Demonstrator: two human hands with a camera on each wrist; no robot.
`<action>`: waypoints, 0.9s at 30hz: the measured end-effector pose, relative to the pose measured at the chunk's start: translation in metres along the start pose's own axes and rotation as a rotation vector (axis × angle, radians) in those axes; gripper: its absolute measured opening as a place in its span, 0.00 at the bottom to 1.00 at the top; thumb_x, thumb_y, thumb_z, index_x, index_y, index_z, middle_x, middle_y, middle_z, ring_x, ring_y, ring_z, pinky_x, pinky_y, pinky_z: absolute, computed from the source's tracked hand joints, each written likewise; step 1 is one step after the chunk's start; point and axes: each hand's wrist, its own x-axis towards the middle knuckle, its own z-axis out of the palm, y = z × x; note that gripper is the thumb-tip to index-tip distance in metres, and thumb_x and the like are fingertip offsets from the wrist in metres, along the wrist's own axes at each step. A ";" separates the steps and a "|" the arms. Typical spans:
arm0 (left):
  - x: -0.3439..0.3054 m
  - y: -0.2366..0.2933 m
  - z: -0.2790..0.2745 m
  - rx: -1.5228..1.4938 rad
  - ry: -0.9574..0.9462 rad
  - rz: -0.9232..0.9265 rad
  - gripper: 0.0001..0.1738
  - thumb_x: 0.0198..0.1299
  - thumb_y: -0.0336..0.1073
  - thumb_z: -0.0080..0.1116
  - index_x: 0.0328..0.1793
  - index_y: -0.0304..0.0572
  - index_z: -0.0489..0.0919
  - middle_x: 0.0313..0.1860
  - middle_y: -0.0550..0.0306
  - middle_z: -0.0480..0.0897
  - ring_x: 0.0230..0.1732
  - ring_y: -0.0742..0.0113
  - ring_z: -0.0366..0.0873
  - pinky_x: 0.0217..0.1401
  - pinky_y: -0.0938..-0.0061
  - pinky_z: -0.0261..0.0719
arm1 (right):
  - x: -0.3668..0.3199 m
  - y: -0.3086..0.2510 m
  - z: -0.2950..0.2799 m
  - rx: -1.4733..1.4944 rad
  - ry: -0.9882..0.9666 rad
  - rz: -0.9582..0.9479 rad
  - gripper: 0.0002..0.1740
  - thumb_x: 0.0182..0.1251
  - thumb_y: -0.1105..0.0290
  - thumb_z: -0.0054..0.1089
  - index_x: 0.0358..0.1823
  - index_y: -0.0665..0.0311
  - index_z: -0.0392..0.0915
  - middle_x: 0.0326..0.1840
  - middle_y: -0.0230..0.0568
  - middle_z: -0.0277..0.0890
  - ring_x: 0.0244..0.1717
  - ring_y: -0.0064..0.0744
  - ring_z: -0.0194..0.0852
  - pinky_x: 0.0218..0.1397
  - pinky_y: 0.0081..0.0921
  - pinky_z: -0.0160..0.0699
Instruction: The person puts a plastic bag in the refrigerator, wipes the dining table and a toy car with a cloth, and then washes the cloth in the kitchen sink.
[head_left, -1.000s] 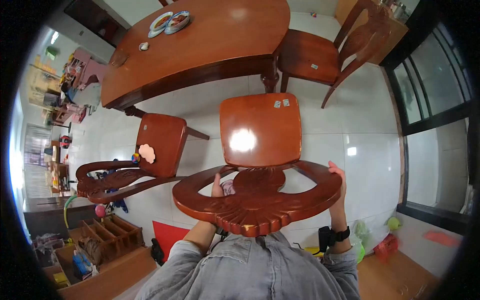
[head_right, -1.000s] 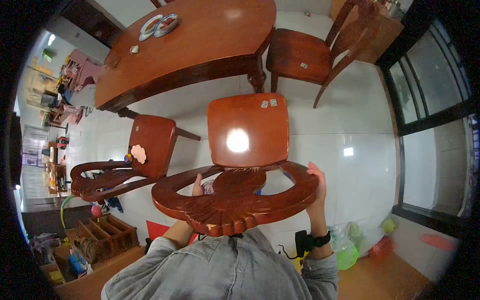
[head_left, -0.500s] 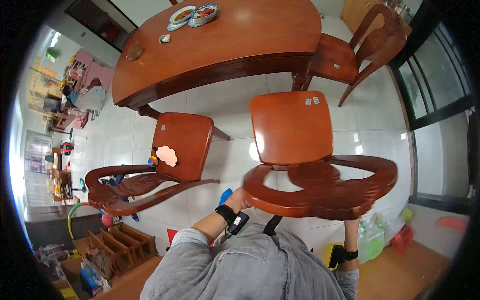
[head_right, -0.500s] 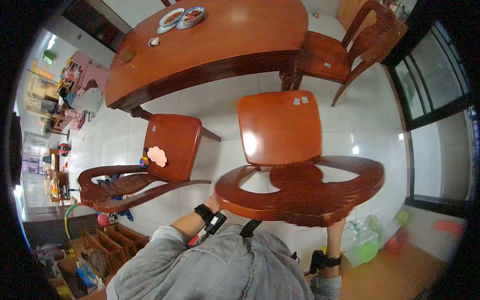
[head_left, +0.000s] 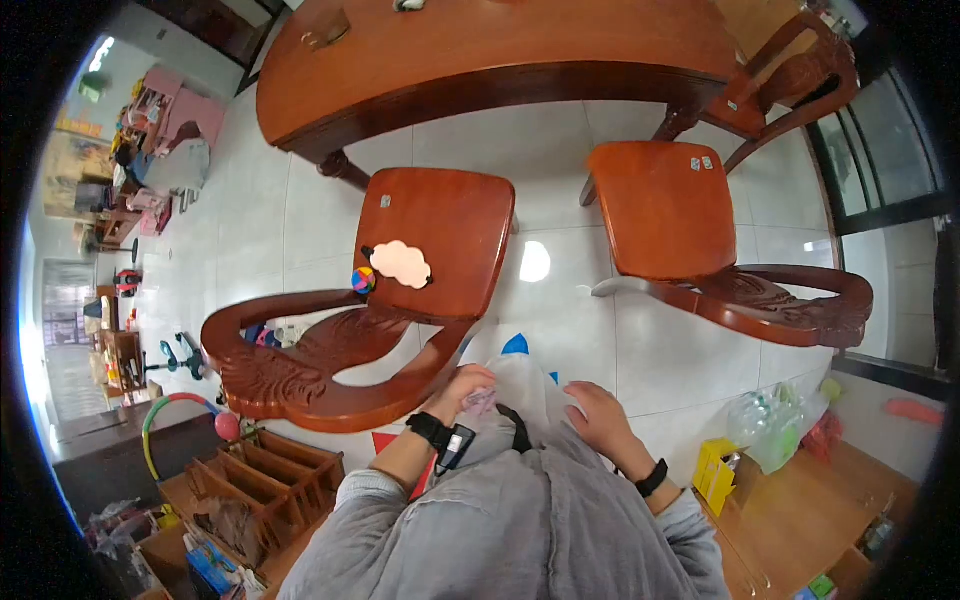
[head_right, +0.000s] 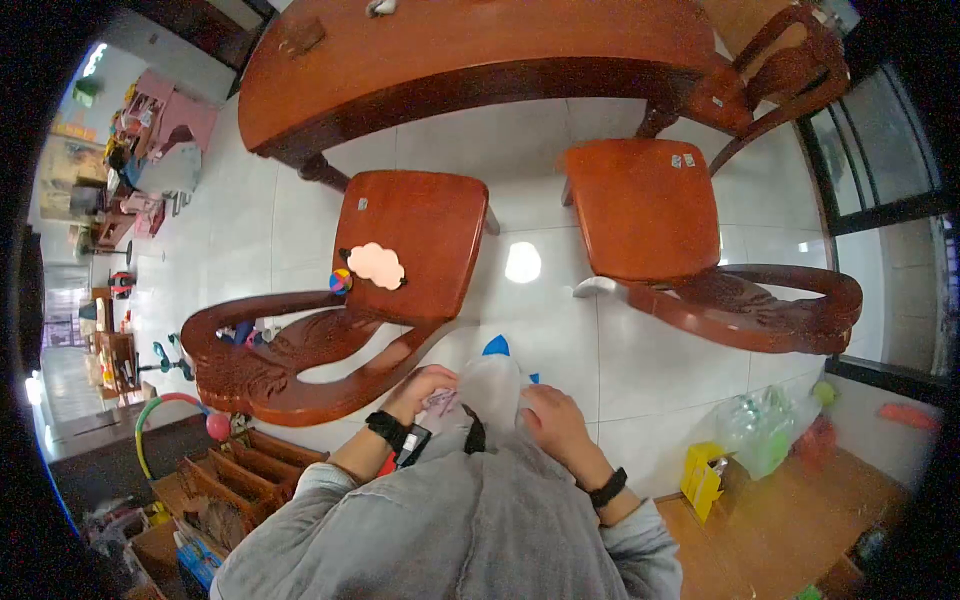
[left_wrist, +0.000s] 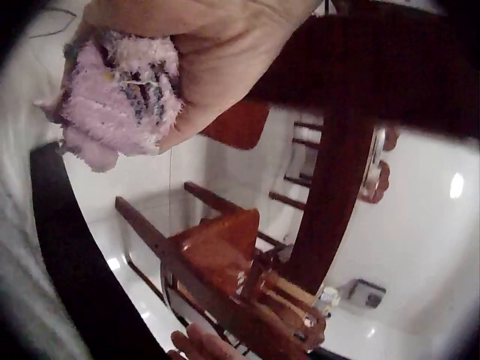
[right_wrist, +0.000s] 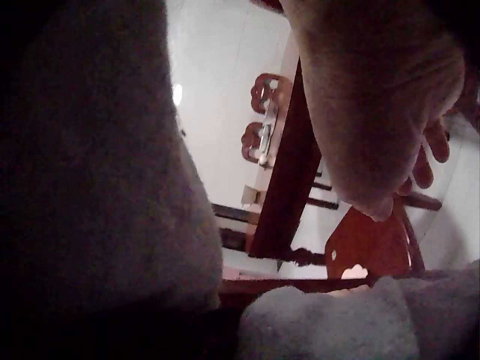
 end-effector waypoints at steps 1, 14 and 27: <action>0.004 -0.019 -0.035 0.119 0.065 0.098 0.11 0.58 0.34 0.50 0.41 0.33 0.71 0.34 0.42 0.77 0.29 0.56 0.77 0.27 0.67 0.77 | 0.006 -0.006 0.008 0.065 -0.040 0.005 0.19 0.56 0.68 0.53 0.49 0.65 0.70 0.51 0.49 0.71 0.54 0.48 0.67 0.54 0.38 0.67; -0.053 0.062 -0.211 -0.520 0.195 0.795 0.21 0.63 0.37 0.45 0.62 0.42 0.63 0.41 0.46 0.75 0.37 0.58 0.74 0.45 0.66 0.75 | 0.050 -0.110 0.046 0.312 0.130 0.073 0.35 0.53 0.76 0.57 0.64 0.62 0.56 0.61 0.46 0.62 0.49 0.35 0.73 0.47 0.24 0.73; -0.088 0.193 -0.249 0.170 -0.011 0.927 0.38 0.60 0.35 0.53 0.72 0.55 0.46 0.18 0.59 0.71 0.20 0.68 0.68 0.30 0.72 0.71 | 0.079 -0.144 0.103 0.631 0.598 0.192 0.31 0.52 0.76 0.63 0.59 0.64 0.63 0.56 0.38 0.65 0.57 0.29 0.62 0.62 0.25 0.60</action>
